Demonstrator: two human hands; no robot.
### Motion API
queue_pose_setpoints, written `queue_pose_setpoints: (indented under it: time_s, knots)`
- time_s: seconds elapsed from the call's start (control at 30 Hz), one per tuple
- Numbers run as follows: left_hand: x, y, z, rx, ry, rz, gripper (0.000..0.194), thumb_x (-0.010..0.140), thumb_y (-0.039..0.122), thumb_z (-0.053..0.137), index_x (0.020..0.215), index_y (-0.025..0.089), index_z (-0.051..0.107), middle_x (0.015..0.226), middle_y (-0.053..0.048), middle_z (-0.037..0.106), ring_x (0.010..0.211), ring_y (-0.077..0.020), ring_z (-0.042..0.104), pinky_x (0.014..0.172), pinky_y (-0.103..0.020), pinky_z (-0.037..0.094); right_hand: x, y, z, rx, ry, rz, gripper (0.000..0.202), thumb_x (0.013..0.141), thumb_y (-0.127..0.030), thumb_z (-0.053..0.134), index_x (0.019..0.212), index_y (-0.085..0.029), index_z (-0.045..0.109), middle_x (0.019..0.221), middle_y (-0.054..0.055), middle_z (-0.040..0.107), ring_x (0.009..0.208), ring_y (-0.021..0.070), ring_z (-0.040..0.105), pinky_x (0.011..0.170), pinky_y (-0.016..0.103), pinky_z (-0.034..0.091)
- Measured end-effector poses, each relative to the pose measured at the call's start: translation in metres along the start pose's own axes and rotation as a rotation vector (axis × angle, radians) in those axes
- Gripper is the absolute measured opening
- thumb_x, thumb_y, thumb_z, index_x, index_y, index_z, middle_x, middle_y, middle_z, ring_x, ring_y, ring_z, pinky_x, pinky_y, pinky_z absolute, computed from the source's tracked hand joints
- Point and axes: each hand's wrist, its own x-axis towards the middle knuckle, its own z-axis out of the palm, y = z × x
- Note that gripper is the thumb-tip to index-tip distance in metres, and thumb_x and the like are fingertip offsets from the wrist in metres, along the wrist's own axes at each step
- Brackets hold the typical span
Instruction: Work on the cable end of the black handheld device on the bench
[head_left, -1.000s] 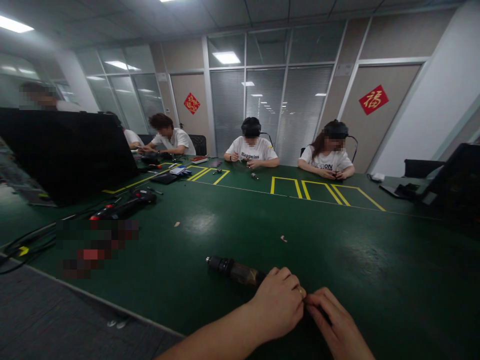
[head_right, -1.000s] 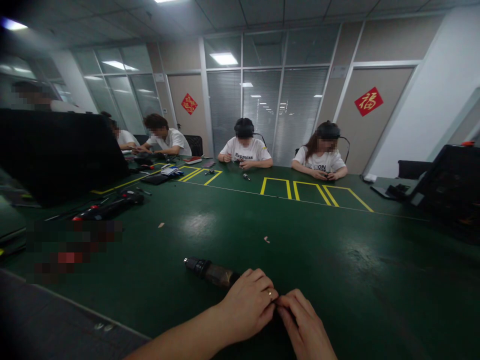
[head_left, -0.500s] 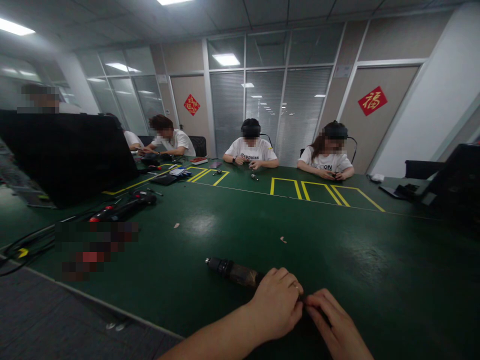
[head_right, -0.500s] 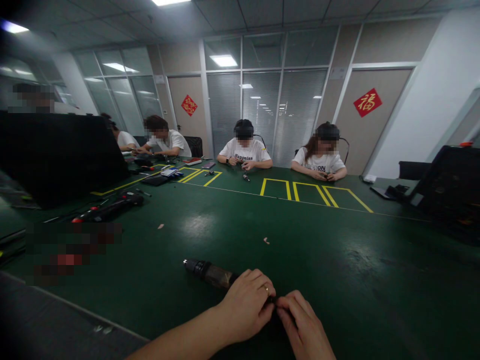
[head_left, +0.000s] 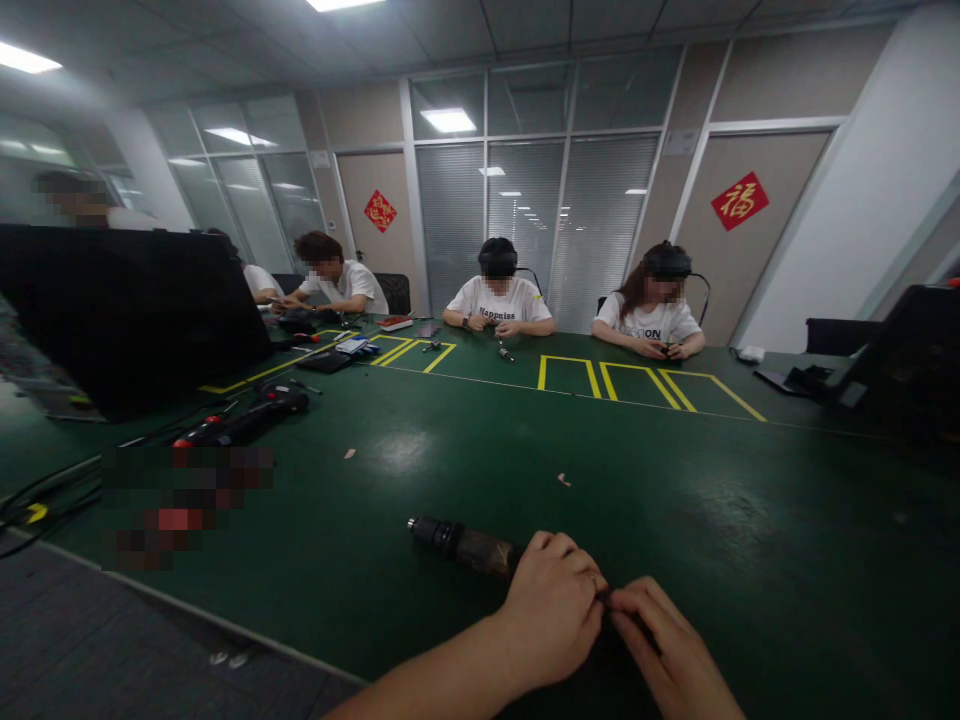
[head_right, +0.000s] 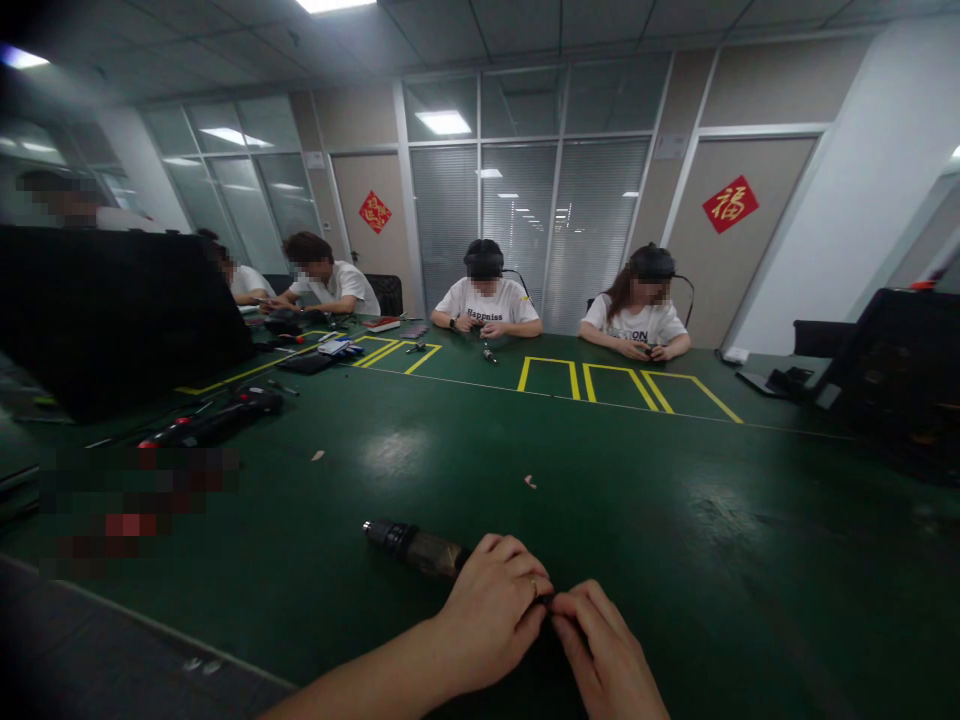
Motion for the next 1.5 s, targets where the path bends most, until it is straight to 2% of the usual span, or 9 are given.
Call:
queue_pose_setpoints:
  time_s: [0.23,0.47,0.73,0.83,1.0,1.2,1.4,1.5]
  knots:
    - [0.0014,-0.0007,0.0034,0.055,-0.01,0.016,0.015,0.09,0.025,0.048,0.091,0.02,0.062,0.095,0.0,0.064,0.094,-0.0194,0.049,0.085,-0.037,0.031,-0.0017,0.002,0.0013,-0.019,0.039,0.008,0.022,0.101,-0.036,0.037,0.101,-0.023,0.055,0.091,0.003,0.054,0.082,0.0177,0.058,0.072,0.023,0.049]
    - [-0.0007,-0.0033,0.0042,0.037,0.005,0.111,0.013,0.088,0.021,0.05,0.094,0.019,0.061,0.097,0.0,0.064,0.098,-0.0194,0.049,0.095,-0.04,0.025,-0.0003,0.0,-0.001,0.013,0.0,0.018,0.021,0.101,-0.033,0.037,0.101,-0.023,0.056,0.092,0.003,0.053,0.084,0.0178,0.057,0.074,0.024,0.047]
    - [-0.0015,-0.0018,0.0017,-0.053,0.024,0.036,0.01,0.087,0.025,0.054,0.089,0.021,0.063,0.094,0.003,0.066,0.095,-0.0182,0.049,0.089,-0.038,0.029,-0.0016,0.0055,0.0012,0.043,-0.01,0.029,0.021,0.102,-0.033,0.036,0.099,-0.024,0.055,0.093,0.002,0.05,0.084,0.017,0.055,0.074,0.023,0.045]
    - [-0.0019,-0.0029,0.0011,-0.072,0.009,0.044,0.012,0.09,0.022,0.051,0.089,0.022,0.063,0.096,0.004,0.066,0.095,-0.0175,0.049,0.084,-0.035,0.031,-0.0011,0.0047,0.0006,0.049,-0.027,0.025,0.02,0.102,-0.033,0.036,0.1,-0.025,0.054,0.093,0.001,0.051,0.085,0.0162,0.055,0.074,0.022,0.045]
    - [-0.002,-0.0017,0.0005,-0.132,0.006,0.001,0.006,0.084,0.018,0.057,0.088,0.021,0.061,0.093,0.004,0.066,0.096,-0.018,0.049,0.083,-0.034,0.032,-0.0002,0.0023,0.0003,0.047,-0.025,0.02,0.021,0.101,-0.033,0.037,0.097,-0.024,0.056,0.091,0.001,0.052,0.083,0.0162,0.056,0.073,0.022,0.046]
    - [-0.0027,0.002,0.0011,-0.154,0.033,-0.006,0.033,0.082,0.012,0.058,0.111,0.026,0.052,0.097,0.005,0.065,0.096,-0.0192,0.048,0.083,-0.034,0.031,0.0013,0.003,0.0016,0.049,-0.02,0.019,0.027,0.101,-0.037,0.036,0.092,-0.023,0.057,0.091,0.004,0.054,0.084,0.0185,0.056,0.074,0.024,0.047]
    - [-0.0036,0.0009,0.0033,-0.149,0.046,-0.001,0.045,0.082,0.015,0.059,0.123,0.027,0.046,0.099,0.003,0.065,0.096,-0.0199,0.048,0.087,-0.036,0.03,0.0015,-0.0002,0.0011,0.059,-0.02,0.014,0.023,0.101,-0.035,0.037,0.095,-0.023,0.057,0.093,0.003,0.053,0.087,0.0178,0.056,0.075,0.024,0.046]
    - [-0.0032,-0.0009,0.0007,-0.188,0.048,0.012,0.043,0.082,0.018,0.06,0.121,0.029,0.048,0.096,0.005,0.066,0.096,-0.0187,0.049,0.089,-0.035,0.03,0.0011,-0.0003,0.0015,0.062,-0.017,0.02,0.024,0.101,-0.035,0.037,0.097,-0.023,0.057,0.093,0.003,0.053,0.086,0.018,0.056,0.074,0.024,0.047]
